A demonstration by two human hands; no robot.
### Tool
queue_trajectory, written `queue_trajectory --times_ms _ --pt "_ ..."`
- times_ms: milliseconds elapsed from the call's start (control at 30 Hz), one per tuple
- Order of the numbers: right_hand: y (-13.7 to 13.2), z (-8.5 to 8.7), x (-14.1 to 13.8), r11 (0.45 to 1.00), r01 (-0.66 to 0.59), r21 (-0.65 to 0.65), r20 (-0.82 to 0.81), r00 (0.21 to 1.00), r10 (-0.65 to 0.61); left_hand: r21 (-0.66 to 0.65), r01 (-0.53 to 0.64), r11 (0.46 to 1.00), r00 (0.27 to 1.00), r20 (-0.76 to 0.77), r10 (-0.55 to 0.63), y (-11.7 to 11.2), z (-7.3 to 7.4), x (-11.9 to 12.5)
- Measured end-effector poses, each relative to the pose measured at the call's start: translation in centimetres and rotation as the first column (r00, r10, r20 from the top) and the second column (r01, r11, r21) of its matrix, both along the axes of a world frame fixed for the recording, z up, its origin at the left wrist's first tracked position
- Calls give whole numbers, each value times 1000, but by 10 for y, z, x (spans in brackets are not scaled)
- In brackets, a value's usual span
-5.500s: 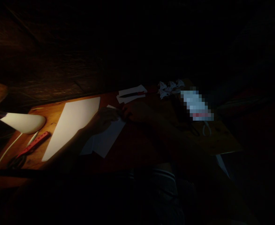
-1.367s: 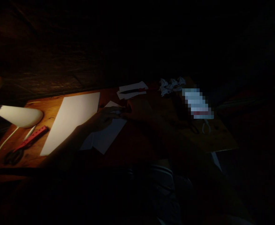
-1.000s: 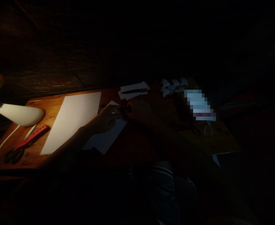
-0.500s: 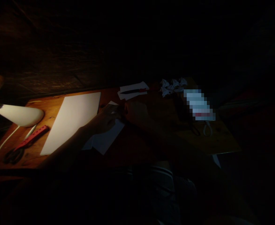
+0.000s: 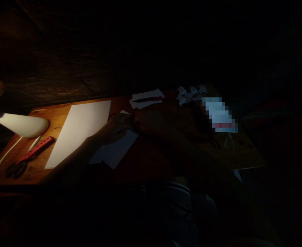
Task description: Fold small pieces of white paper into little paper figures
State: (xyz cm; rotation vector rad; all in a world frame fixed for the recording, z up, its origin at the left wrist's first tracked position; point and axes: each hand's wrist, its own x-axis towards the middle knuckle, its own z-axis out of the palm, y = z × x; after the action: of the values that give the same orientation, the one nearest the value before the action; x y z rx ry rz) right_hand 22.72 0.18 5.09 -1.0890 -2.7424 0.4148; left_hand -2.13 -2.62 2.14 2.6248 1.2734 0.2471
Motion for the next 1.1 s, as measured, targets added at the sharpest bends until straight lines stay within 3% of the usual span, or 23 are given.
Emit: queue_trajectory --times_ms 100,367,500,800,1100 --pt "2 -3 3 999 9 -41 -45 999 -11 -16 -1 1000 1000 1 1 2 -1 -3" --pt "9 -25 3 952 251 -178 -229 930 -288 29 11 1000 998 69 -13 1 -6 -2" --pt "11 -32 1 910 364 -200 -210 891 -402 43 42 998 996 83 -45 1 -5 -1" --pt "-9 -9 -10 888 442 -125 -73 889 -452 41 40 998 997 69 -43 3 -6 -5" --pt "-17 2 -13 906 420 -53 16 908 -420 67 53 996 998 35 -56 2 -2 -6"
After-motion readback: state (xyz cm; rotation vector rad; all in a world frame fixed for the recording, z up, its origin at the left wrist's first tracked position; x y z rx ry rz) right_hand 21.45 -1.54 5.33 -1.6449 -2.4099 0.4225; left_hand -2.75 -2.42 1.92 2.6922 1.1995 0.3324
